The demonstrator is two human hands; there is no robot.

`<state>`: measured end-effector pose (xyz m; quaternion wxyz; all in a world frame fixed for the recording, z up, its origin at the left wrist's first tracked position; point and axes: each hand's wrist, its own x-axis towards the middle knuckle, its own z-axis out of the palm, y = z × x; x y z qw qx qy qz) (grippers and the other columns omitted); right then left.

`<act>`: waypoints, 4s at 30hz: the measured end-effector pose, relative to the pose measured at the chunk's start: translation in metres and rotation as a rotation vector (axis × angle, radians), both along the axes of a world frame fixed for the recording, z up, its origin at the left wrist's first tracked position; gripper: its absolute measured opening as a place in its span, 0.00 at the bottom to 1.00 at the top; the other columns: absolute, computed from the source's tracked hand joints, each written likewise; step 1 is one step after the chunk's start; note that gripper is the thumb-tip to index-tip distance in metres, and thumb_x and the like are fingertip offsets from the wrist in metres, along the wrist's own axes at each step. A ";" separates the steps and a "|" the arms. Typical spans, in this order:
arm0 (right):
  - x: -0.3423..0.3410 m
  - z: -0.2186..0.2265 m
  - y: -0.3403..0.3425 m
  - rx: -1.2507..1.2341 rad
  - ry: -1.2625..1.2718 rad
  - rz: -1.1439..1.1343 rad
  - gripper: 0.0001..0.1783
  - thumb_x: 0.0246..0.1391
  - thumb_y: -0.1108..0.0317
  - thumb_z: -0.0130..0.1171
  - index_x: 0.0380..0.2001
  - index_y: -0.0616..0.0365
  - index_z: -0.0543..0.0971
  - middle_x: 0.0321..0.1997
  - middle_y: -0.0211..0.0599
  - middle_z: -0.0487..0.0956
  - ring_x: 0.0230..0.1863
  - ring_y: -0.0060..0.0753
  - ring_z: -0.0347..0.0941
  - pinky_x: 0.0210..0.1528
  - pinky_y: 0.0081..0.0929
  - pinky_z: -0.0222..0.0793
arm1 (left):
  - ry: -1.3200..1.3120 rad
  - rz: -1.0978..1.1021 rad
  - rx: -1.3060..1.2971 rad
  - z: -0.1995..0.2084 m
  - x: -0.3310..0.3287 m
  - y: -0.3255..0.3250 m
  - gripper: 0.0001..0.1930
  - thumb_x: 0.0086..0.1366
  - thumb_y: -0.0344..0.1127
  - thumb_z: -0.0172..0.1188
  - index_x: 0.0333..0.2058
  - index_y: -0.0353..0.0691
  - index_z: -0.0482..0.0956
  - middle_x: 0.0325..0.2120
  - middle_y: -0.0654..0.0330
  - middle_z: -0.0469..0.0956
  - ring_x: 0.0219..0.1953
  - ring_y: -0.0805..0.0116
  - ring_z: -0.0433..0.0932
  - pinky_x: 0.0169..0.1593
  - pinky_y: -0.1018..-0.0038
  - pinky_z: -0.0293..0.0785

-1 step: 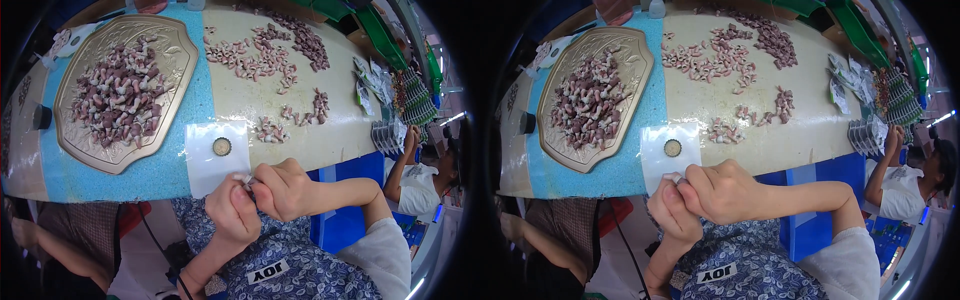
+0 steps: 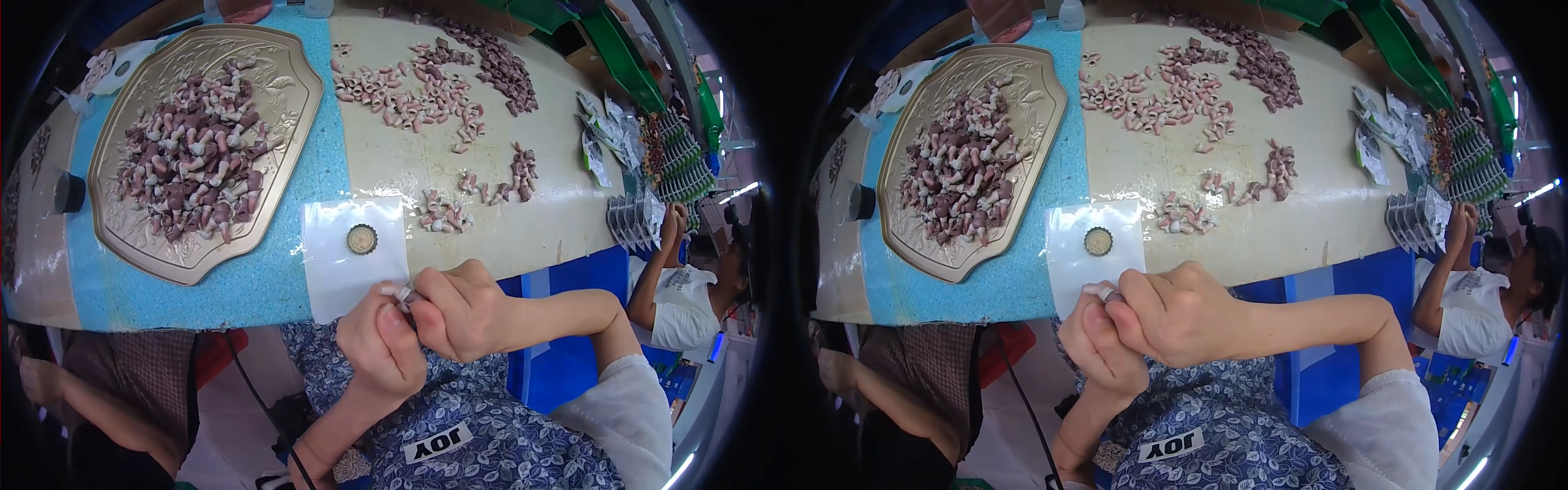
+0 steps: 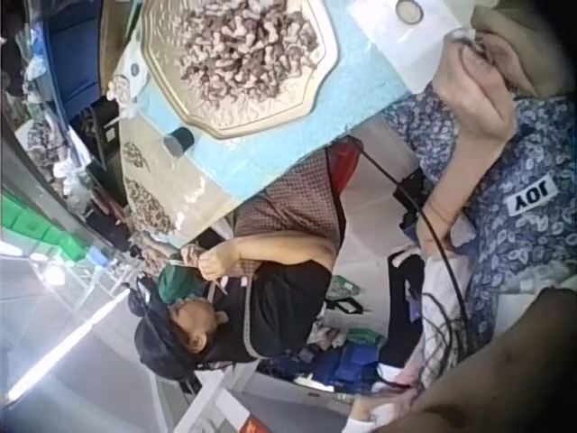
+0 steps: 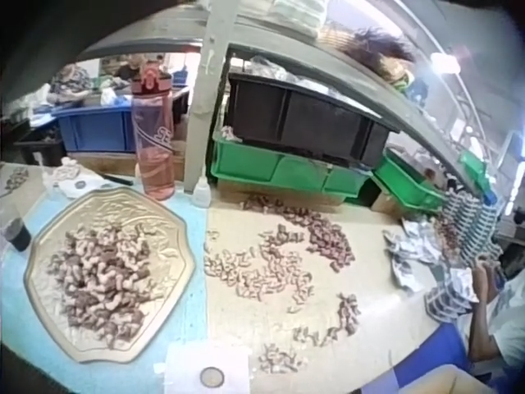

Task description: The person assembles small plastic components into metal caps by hand at a workbench.

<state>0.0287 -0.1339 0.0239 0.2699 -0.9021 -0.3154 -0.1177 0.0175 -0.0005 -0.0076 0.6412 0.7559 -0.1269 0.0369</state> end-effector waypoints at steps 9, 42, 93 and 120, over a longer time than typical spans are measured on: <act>0.018 -0.006 -0.019 0.111 0.134 0.074 0.24 0.51 0.51 0.59 0.36 0.64 0.71 0.29 0.38 0.72 0.29 0.36 0.75 0.22 0.27 0.68 | -0.283 -0.112 0.017 -0.020 0.024 0.023 0.07 0.63 0.29 0.42 0.31 0.32 0.68 0.26 0.54 0.69 0.27 0.64 0.66 0.31 0.71 0.65; 0.021 0.003 -0.157 0.400 0.431 -0.547 0.09 0.51 0.76 0.60 0.36 0.67 0.76 0.34 0.35 0.77 0.29 0.22 0.73 0.31 0.20 0.70 | -0.087 -0.375 0.577 0.004 0.094 -0.102 0.09 0.53 0.24 0.60 0.35 0.32 0.75 0.32 0.50 0.76 0.34 0.54 0.75 0.40 0.63 0.70; 0.043 0.011 -0.010 0.279 0.466 -0.094 0.11 0.43 0.78 0.66 0.23 0.64 0.71 0.23 0.39 0.75 0.19 0.34 0.72 0.19 0.25 0.65 | 0.344 0.199 -0.437 -0.013 0.016 0.026 0.10 0.57 0.15 0.57 0.38 0.26 0.73 0.39 0.47 0.77 0.40 0.66 0.79 0.43 0.76 0.78; 0.024 0.019 -0.022 0.335 0.392 -0.083 0.17 0.41 0.68 0.72 0.25 0.62 0.71 0.25 0.41 0.75 0.23 0.34 0.74 0.22 0.22 0.68 | 0.044 0.248 -0.373 -0.022 0.004 0.006 0.10 0.54 0.12 0.60 0.36 0.26 0.76 0.36 0.47 0.78 0.37 0.67 0.79 0.42 0.76 0.77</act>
